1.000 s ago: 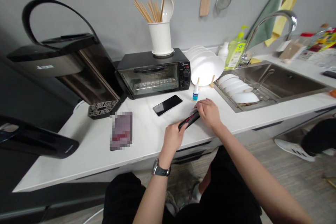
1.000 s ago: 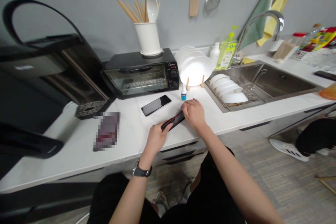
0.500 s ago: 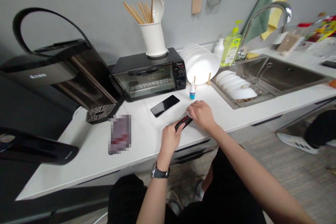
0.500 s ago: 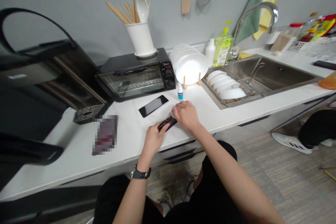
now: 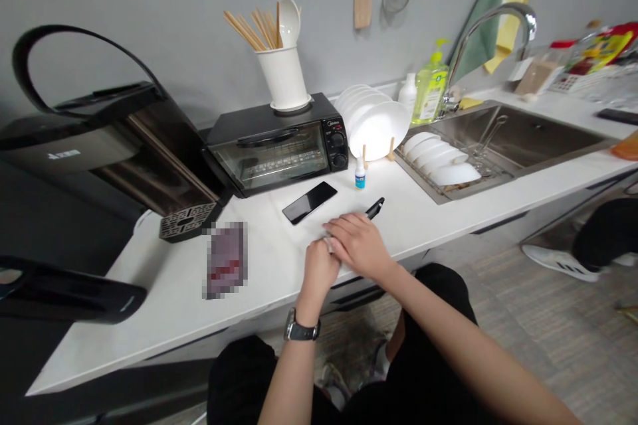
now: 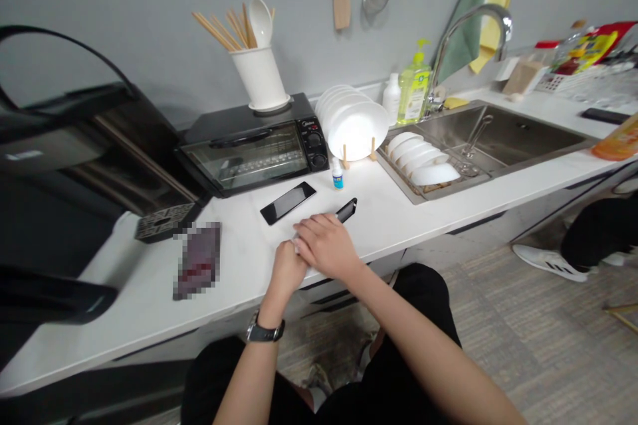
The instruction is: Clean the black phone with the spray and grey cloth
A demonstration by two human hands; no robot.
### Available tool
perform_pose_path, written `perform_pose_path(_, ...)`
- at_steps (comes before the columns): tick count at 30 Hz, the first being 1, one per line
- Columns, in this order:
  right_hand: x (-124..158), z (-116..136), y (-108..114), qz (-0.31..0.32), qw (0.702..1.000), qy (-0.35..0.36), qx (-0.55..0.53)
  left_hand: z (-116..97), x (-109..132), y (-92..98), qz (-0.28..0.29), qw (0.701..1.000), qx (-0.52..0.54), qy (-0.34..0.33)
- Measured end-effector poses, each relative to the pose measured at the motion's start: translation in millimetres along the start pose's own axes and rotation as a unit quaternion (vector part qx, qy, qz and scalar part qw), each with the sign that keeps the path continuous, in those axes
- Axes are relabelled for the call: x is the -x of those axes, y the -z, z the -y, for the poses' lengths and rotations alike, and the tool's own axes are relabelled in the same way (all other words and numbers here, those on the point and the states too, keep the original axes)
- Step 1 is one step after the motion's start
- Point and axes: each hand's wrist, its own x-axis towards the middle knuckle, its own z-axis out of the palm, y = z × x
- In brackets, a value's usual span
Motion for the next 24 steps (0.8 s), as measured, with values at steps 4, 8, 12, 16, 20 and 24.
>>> perform_pose_path(4, -1, -61, 21, -0.016, 0.994, -0.103, 0.033, -11, 0, 4.5, 0.009, 0.997, 0.074, -0.029)
perform_pose_path(8, -3, -49, 15, -0.062, 0.991, -0.116, 0.011, -12, 0, 3.8, 0.001, 0.997, 0.079, -0.023)
perform_pose_path(12, -2, 15, -10, -0.058, 0.996, -0.067, -0.033, -1, -2, -2.1, 0.007, 1.000, 0.004, 0.012)
perform_pose_path(16, 0, 25, -13, -0.016, 1.000, 0.007, -0.023, 4, -2, -3.4, 0.009, 1.000, -0.016, 0.022)
perform_pose_path(20, 3, -36, 11, -0.012, 0.999, -0.042, 0.033, -4, 0, 2.0, 0.019, 0.999, 0.037, -0.005)
perform_pose_path(24, 1, -65, 24, -0.038, 0.991, -0.116, 0.046, -10, 1, 3.5, 0.002, 0.994, 0.108, -0.024)
